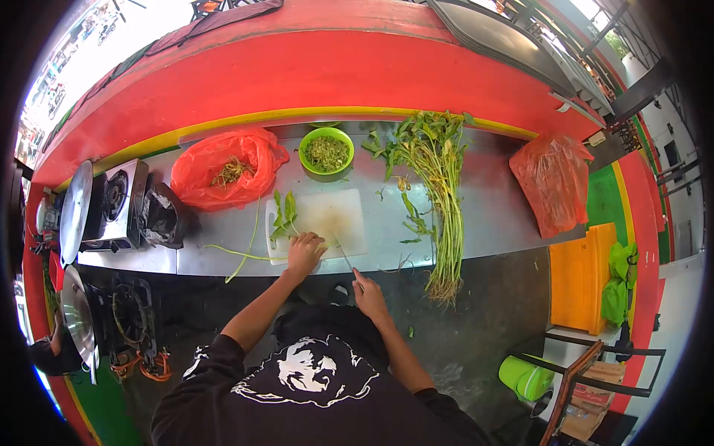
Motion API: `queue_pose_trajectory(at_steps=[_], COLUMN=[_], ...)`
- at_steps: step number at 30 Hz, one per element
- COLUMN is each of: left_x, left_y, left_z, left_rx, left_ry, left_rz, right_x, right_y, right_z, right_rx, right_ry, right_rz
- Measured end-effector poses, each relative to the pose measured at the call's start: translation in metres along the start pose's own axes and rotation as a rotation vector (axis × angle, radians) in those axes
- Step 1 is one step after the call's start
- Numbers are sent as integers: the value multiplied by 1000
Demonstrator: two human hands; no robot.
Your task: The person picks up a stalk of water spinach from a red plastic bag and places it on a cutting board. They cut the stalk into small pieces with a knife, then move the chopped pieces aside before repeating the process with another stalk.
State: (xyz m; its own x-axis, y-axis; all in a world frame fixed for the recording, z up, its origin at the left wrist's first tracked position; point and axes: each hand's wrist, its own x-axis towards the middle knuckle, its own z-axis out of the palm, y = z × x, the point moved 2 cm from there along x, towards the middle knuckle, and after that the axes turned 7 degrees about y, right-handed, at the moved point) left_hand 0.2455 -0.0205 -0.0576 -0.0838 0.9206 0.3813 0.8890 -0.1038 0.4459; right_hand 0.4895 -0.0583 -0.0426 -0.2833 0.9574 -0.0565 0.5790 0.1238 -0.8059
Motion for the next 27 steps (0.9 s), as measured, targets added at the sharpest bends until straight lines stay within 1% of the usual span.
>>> queue_pose_trajectory(at_steps=[2, 4, 5, 6, 8, 10, 14, 17, 21, 22, 24, 25, 27], left_x=[2, 0, 0, 0, -1, -1, -2, -3, 1, 3, 8, 9, 9], left_y=[8, 8, 9, 8, 5, 4, 4, 3, 1, 0, -1, -1, 0], left_z=[11, 19, 24, 26, 29, 28, 28, 29, 29, 30, 32, 30, 29], left_rx=[-57, -52, -48, -27, -64, -62, -96, -115, -99, -135, -202, -192, -181], left_ry=[18, -17, -50, -27, -5, -9, -25, -19, -13, 3, 20, 37, 55], left_rz=[68, 48, 30, 72, 75, 81, 66, 65, 54, 23, -18, 6, 29], right_x=[1, 0, -1, -1, -1, -3, 6, 23, 40, 38, 31, 28, 20], right_y=[1, -2, -6, -6, -4, -3, -3, -2, -11, -16, -18, -18, -16], right_z=[1, -1, -1, 0, 1, 5, 13, 23, 22, 18, 12, 10, 15], right_rx=[-31, -51, -35, -19, -32, -10, -75, -56, -1, 1, 38, 7, -32], right_ry=[-6, -30, -4, 22, -17, 42, 47, 99, 64, 66, 43, 25, 70], right_rz=[-13, 19, -8, -37, -3, -40, -31, -121, -25, -27, 52, 57, -17])
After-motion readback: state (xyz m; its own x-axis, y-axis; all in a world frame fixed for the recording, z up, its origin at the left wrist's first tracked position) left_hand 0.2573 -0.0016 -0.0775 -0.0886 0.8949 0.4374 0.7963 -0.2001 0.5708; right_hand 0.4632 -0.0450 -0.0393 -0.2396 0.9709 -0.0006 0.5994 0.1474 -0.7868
